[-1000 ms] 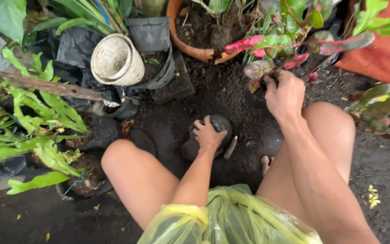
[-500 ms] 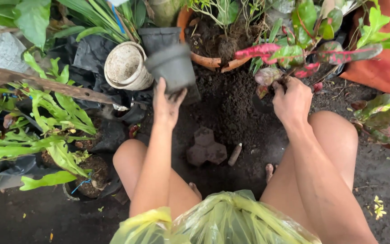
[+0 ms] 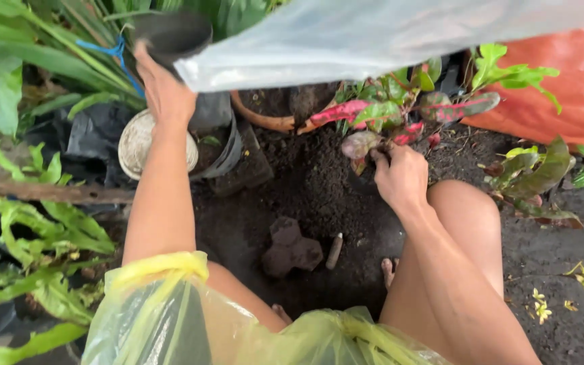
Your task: The person is repotting several small plants into black plastic pots, using a hand trowel to scoop soil and their hands to secure the plants.
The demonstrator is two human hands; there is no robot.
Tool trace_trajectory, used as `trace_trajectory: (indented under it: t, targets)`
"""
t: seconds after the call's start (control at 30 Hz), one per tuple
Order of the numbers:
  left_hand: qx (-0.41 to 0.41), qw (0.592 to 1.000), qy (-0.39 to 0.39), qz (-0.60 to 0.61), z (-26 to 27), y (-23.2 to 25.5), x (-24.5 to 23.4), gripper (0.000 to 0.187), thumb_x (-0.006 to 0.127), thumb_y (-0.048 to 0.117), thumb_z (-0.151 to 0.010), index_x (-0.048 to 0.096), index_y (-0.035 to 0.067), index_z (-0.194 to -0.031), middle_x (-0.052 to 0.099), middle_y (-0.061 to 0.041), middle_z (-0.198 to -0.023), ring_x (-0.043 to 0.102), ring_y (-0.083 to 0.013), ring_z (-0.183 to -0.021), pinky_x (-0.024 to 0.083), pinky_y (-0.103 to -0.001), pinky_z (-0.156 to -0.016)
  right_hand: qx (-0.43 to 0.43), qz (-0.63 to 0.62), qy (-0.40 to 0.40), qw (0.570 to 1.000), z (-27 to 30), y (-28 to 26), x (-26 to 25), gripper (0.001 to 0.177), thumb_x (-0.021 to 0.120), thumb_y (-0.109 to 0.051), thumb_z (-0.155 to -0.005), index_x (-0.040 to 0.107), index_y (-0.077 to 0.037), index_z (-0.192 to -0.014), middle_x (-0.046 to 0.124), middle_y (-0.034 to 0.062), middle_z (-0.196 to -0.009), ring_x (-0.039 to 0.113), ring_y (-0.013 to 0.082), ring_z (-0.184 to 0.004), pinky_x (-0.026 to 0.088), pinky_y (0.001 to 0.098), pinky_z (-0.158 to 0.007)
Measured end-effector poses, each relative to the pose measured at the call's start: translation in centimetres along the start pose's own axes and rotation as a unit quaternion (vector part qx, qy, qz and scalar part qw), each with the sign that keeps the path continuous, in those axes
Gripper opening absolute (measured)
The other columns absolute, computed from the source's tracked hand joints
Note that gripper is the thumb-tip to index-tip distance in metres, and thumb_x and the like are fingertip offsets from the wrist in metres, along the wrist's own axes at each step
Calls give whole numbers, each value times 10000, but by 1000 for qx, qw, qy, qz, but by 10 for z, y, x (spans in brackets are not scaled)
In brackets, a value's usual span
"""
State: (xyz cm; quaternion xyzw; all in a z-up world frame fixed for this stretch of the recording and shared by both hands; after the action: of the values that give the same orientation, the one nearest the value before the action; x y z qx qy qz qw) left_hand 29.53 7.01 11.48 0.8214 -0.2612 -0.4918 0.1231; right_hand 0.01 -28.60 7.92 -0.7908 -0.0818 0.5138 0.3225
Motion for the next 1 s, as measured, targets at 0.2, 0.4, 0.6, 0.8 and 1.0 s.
trace_trajectory:
  t: [0.2,0.4,0.6,0.8,1.0]
  targets:
    - [74,990,-4,-119,-12,11,-18,616,878,251,-928,442,32,-1304,483,-248,-1145,567,-468,-1024,500,-564,-886,-33,55,28,998,-5,22,12,194,685,-185,-926,749,-2,-946,711,262,-782,633,496,-628,493,545,-566]
    - [87,994,-1,-69,-20,20,-19,364,819,166,-1005,628,-49,-1227,279,-215,-1575,510,-458,-1349,464,-550,-1121,-37,15,41,998,-8,12,5,142,676,-66,-909,720,16,-1017,731,194,-888,656,436,-698,501,492,-594]
    - [234,963,29,-132,-22,39,-4,211,579,164,-1036,689,2,-1114,652,-173,-1113,486,-430,-1315,293,-591,-1180,-11,9,15,1000,-6,6,1,151,666,-84,-909,726,33,-984,742,195,-888,678,416,-712,523,476,-621]
    - [200,961,-46,-184,-29,50,-2,157,616,55,-969,740,-41,-971,711,-181,-798,637,-284,-659,560,-431,-691,12,38,-9,999,-5,12,6,220,680,-186,-916,770,7,-969,729,239,-822,651,461,-677,514,500,-633]
    - [107,886,-381,-242,19,7,30,503,645,397,-997,617,39,-1350,687,-241,-1298,623,-427,-1239,276,-609,-1174,11,53,-16,998,-4,26,18,191,767,-256,-904,717,-86,-831,696,138,-712,728,432,-784,590,516,-702]
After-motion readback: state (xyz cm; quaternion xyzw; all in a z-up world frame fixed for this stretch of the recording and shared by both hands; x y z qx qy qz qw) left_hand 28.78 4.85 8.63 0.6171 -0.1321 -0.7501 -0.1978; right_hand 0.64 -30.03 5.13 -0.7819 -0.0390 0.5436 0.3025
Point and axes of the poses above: each hand's wrist, its own z-axis away from the middle knuckle, its own x-axis out of the palm, y = z × x, the point moved 4 cm from there along -z, towards the middle knuckle
